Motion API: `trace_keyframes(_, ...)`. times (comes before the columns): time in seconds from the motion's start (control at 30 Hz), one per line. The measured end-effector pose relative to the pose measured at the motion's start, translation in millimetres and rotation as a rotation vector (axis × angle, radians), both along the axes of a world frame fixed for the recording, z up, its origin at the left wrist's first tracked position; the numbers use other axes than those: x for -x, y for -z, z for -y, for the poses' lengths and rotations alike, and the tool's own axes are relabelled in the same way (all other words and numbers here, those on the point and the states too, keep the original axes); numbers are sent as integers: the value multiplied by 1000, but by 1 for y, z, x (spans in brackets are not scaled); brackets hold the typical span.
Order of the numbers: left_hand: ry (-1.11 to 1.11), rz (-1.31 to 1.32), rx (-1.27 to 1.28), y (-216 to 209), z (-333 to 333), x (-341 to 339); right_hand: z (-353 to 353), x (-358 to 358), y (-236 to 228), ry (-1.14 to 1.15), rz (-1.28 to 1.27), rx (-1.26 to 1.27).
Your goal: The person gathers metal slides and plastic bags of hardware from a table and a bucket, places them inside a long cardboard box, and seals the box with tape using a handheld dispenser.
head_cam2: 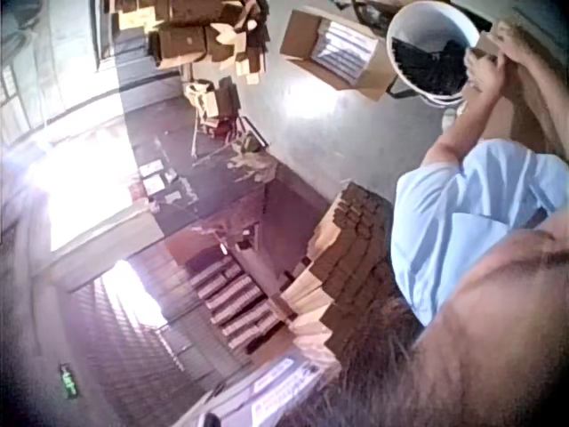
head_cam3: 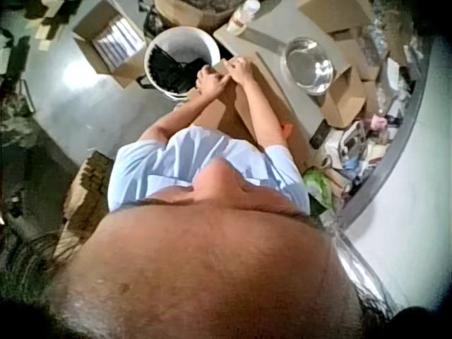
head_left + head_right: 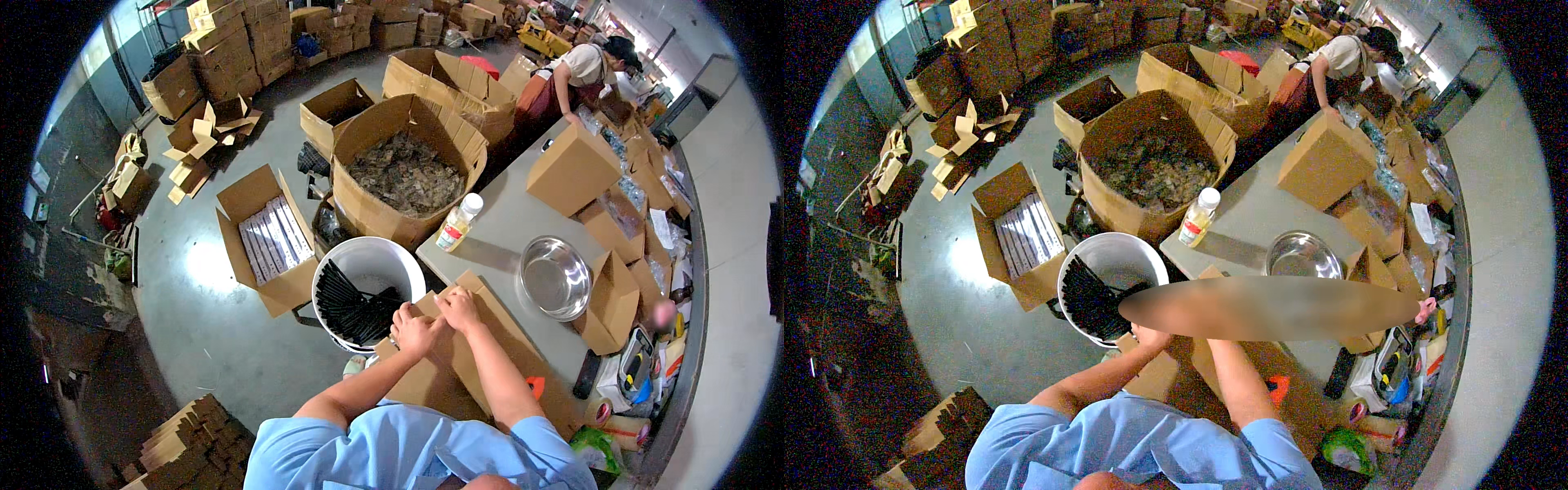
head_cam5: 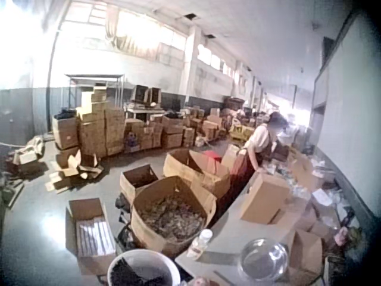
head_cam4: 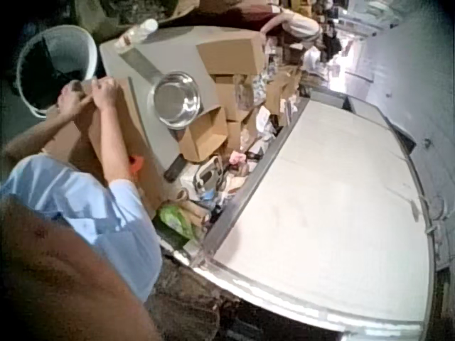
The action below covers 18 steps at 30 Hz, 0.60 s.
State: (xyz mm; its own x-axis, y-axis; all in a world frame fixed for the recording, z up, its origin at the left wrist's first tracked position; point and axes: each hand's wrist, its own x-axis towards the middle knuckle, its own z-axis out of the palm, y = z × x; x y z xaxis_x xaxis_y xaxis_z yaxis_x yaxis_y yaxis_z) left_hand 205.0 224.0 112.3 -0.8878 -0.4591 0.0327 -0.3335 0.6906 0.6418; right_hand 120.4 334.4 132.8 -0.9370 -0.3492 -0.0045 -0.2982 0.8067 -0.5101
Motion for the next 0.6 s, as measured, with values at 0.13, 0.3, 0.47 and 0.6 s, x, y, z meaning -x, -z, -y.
trace_keyframes(0.13, 236, 129, -259, -51, 17, 15, -22, -8, 8, 90, -5, 89)
trace_keyframes(0.3, 301, 81, -470, 50, 13, 25, -55, -88, -91, 339, 18, -42)
trace_keyframes(0.47, 461, 123, -510, 44, 17, 43, -115, -192, -139, 406, 556, -412)
trace_keyframes(0.6, 451, 282, -653, 9, 18, 49, -123, -224, -101, 477, 402, -236)
